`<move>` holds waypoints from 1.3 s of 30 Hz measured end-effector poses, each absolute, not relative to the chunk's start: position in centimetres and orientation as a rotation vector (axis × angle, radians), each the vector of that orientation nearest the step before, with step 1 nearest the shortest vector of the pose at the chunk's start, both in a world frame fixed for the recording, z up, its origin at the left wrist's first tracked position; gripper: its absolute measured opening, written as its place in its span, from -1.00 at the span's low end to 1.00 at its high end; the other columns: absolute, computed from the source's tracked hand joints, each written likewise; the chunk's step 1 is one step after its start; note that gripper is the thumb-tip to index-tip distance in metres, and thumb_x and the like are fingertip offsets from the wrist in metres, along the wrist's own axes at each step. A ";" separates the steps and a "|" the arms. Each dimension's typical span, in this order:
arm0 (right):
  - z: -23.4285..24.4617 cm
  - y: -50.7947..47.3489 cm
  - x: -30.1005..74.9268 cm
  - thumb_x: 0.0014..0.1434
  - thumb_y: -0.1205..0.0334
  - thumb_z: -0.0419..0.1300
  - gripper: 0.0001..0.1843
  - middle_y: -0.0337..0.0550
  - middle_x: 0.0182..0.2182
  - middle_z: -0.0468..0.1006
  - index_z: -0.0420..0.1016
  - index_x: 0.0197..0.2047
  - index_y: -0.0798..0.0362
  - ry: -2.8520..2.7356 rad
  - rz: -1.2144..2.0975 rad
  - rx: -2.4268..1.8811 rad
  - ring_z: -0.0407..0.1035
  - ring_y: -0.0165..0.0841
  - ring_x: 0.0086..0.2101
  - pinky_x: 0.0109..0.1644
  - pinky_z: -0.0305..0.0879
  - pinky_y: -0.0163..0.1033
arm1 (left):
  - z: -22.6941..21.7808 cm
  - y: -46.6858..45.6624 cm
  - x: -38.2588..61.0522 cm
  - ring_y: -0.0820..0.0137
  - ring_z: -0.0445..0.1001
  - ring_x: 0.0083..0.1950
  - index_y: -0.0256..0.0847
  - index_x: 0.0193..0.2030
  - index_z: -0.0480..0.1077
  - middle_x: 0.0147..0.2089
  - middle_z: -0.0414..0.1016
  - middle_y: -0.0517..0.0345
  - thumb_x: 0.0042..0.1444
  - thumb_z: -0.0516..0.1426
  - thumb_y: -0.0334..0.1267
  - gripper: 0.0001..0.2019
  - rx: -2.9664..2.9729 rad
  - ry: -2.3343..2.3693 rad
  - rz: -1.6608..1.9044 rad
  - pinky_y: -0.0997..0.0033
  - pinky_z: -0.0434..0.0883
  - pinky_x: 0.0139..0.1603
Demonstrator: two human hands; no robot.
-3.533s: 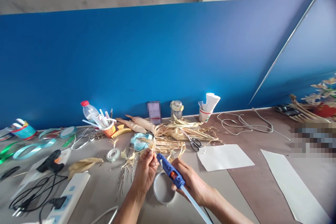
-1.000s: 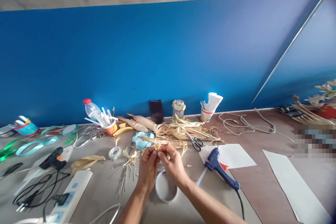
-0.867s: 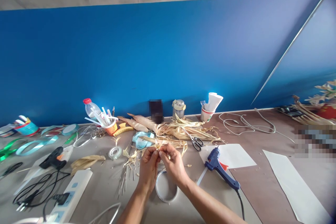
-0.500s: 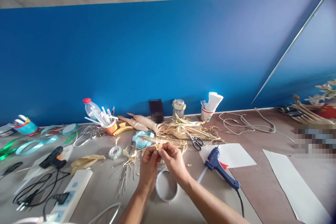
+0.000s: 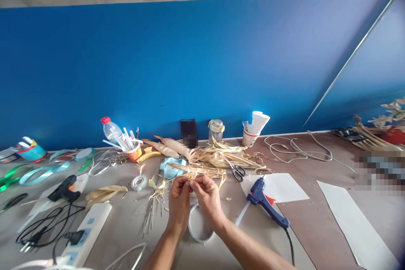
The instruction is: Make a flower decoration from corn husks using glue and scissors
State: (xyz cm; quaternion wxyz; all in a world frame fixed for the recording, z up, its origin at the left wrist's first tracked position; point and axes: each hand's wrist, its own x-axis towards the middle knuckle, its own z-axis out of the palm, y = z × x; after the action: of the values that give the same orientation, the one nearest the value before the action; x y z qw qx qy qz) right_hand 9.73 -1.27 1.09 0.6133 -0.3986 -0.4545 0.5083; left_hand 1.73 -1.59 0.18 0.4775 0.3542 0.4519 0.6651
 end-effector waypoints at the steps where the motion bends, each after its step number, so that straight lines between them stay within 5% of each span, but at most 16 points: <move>1: 1.1 -1.2 9.7 0.03 0.20 0.20 -0.85 -0.27 -0.55 0.40 0.38 -0.49 0.08 -1.030 1.190 -0.911 0.26 -0.43 -0.47 -0.32 0.23 -0.31 | 0.2 -1.6 1.7 0.41 0.39 -0.38 -0.21 -0.33 0.40 -0.40 0.43 0.18 -0.10 0.23 -0.13 -0.77 0.867 1.101 1.628 0.39 0.32 -0.28; 13: 1.8 -1.2 10.4 -0.02 0.20 0.24 -0.86 -0.29 -0.59 0.43 0.43 -0.49 0.09 -0.940 1.336 -0.797 0.28 -0.44 -0.51 -0.34 0.24 -0.32 | 0.2 -1.2 1.5 0.42 0.38 -0.38 -0.20 -0.41 0.37 -0.42 0.39 0.21 -0.15 0.26 -0.18 -0.80 0.877 1.013 1.617 0.40 0.32 -0.29; 29: 1.1 -2.2 10.0 0.07 0.22 0.17 -0.89 -0.20 -0.42 0.39 0.49 -0.41 0.04 -1.138 1.046 -0.874 0.29 -0.36 -0.34 -0.21 0.23 -0.26 | 0.2 -1.9 1.7 0.44 0.30 -0.38 -0.18 -0.43 0.32 -0.44 0.34 0.25 -0.04 0.18 -0.20 -0.86 0.987 1.177 1.613 0.42 0.29 -0.28; 39: 0.9 -1.6 10.4 -0.03 0.19 0.23 -0.85 -0.17 -0.40 0.49 0.52 -0.36 0.05 -0.914 1.313 -0.805 0.36 -0.33 -0.34 -0.18 0.31 -0.22 | 0.7 -1.9 2.0 0.39 0.39 -0.36 -0.20 -0.41 0.36 -0.43 0.41 0.20 -0.09 0.22 -0.17 -0.82 0.920 1.202 1.728 0.38 0.33 -0.26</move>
State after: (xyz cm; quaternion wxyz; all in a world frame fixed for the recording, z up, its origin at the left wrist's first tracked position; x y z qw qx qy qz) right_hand 10.38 -1.60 0.91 0.6252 -0.3507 -0.3983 0.5722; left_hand 1.97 -1.87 0.73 0.4100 0.3653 0.4772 0.6861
